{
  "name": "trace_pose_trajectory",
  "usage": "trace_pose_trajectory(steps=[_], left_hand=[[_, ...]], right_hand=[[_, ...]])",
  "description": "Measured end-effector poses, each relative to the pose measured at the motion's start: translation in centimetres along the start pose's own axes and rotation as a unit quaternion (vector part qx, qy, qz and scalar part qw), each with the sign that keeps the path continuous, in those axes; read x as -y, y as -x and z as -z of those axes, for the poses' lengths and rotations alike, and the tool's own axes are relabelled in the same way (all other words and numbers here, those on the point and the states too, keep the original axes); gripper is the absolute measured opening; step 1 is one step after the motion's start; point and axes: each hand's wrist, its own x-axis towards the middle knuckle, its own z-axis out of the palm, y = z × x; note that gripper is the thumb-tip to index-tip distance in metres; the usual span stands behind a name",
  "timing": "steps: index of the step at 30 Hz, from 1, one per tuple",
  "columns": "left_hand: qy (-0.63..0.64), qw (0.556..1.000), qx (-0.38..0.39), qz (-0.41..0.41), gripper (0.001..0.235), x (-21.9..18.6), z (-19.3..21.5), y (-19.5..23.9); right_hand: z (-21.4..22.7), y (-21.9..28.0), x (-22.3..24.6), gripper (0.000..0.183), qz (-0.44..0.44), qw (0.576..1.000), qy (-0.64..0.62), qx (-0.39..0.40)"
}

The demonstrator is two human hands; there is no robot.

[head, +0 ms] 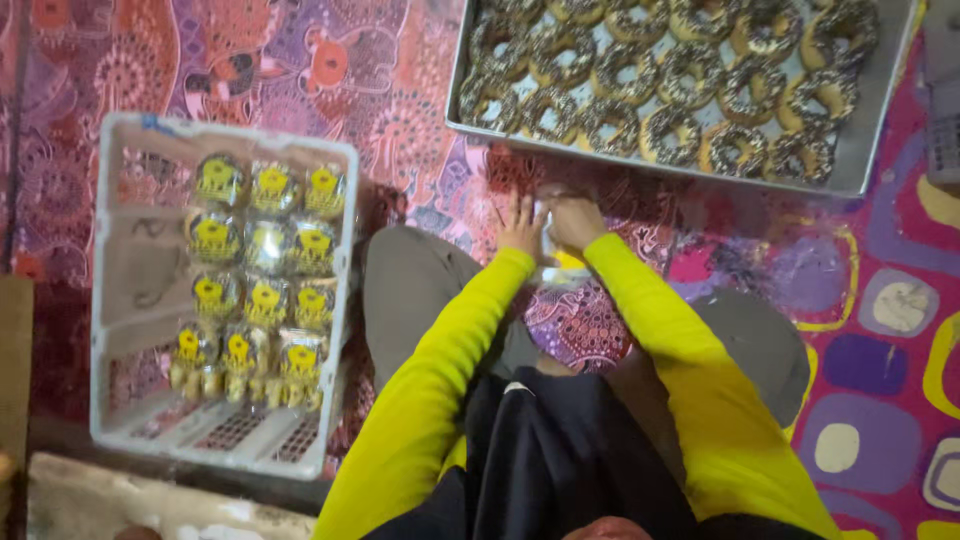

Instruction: The person sits on the floor and repeatedly picks donuts from a metal tray, places them into small plastic bags, and stacks the sealed packages in a white crate. The person handles both plain and seeded donuts, placing them one at a time into bags and arranging them in rows within the crate.

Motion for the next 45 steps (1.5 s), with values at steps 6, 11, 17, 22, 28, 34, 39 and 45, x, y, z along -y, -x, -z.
trace_pose_trajectory(steps=[6,11,17,22,28,34,39,45], left_hand=[[0.032,0.999,0.012,0.018,0.139,0.9,-1.9,0.2],[0.628,0.735,-0.256,0.009,0.109,3.1,-1.2,3.2],[0.966,0.25,-0.002,0.067,0.057,12.1,4.2,5.8],[0.984,0.136,-0.081,0.077,0.045,16.1,4.1,7.1],[0.986,0.078,-0.145,0.025,0.047,16.5,0.4,7.3],[0.968,0.234,-0.049,0.083,0.057,13.8,6.7,6.3],[0.969,0.205,-0.136,0.004,0.048,9.2,11.5,5.1],[0.953,0.256,-0.145,-0.067,0.052,1.7,12.6,7.3]], right_hand=[[5.1,-2.0,0.6,0.049,-0.054,0.949,-0.072,0.301],[12.3,6.8,8.0,0.048,0.005,0.983,-0.178,0.046],[21.4,4.1,12.3,0.039,0.219,0.943,-0.133,-0.213],[24.7,-10.7,3.0,0.036,-0.088,0.947,0.006,-0.31],[24.5,-15.1,-0.7,0.054,-0.216,0.957,-0.148,-0.123],[30.6,-11.2,2.4,0.03,-0.126,0.938,-0.324,-0.011],[26.8,5.3,8.1,0.024,-0.011,0.542,-0.837,-0.068],[11.8,18.0,13.1,0.071,-0.052,0.379,-0.923,-0.028]])
